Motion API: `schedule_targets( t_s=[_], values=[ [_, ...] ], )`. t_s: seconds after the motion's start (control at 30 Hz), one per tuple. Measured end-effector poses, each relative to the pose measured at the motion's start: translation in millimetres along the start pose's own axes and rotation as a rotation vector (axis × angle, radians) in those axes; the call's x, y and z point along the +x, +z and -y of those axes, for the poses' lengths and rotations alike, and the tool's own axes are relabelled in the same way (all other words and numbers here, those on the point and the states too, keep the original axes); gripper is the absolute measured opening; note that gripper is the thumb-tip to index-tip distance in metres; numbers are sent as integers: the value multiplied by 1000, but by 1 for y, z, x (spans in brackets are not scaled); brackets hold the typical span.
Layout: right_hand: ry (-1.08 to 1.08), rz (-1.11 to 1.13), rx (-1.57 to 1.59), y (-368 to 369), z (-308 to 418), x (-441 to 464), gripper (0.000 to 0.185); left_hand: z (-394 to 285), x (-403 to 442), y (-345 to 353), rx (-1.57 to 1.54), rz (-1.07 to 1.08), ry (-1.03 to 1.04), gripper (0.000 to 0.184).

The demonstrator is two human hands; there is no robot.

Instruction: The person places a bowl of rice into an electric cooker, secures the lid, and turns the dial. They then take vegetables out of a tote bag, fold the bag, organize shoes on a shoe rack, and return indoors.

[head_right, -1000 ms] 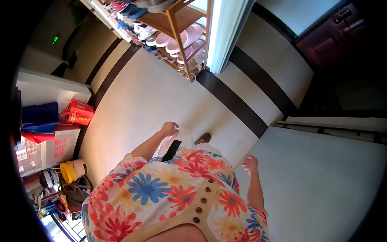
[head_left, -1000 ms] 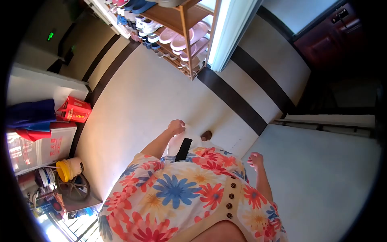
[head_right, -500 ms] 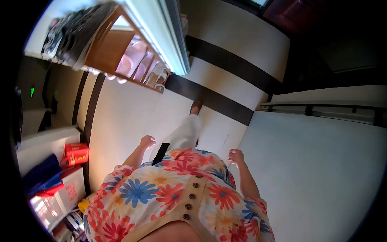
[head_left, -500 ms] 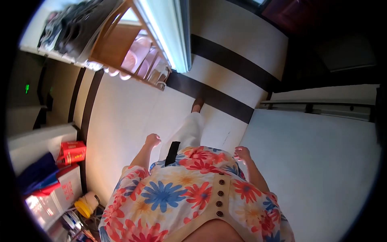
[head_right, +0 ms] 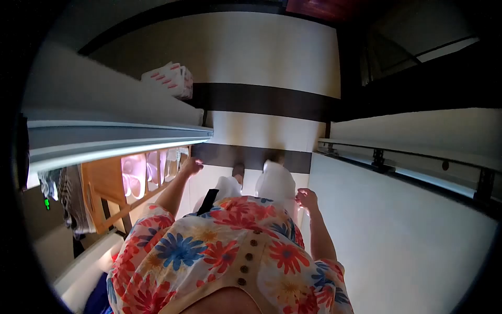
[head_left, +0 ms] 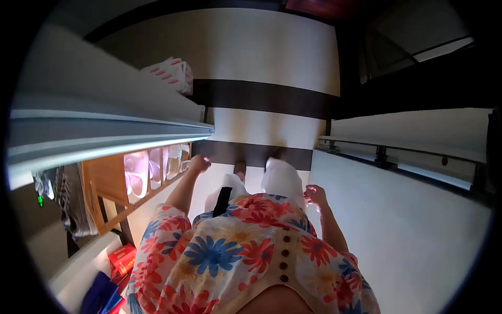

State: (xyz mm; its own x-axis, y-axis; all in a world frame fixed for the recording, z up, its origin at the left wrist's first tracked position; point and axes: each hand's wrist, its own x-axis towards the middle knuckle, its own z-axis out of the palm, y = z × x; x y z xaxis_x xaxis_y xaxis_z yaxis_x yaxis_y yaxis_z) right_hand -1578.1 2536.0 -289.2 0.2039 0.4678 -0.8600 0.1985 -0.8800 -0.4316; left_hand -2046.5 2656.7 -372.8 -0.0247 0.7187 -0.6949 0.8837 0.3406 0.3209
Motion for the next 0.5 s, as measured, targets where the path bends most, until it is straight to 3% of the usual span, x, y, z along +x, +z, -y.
schedule_targets(
  t_s=[0.2,0.33,0.5],
  values=[
    [167,-44,-36,-89,15,64,27,-112,83,-11,-63,36,44,28],
    [154,-66,-89,-163,86,110,26,-193,104,-20,-31,59,-39,28],
    [28,-24,-80,-253,188,188,22,-274,134,-25,-96,13,61,31]
  ],
)
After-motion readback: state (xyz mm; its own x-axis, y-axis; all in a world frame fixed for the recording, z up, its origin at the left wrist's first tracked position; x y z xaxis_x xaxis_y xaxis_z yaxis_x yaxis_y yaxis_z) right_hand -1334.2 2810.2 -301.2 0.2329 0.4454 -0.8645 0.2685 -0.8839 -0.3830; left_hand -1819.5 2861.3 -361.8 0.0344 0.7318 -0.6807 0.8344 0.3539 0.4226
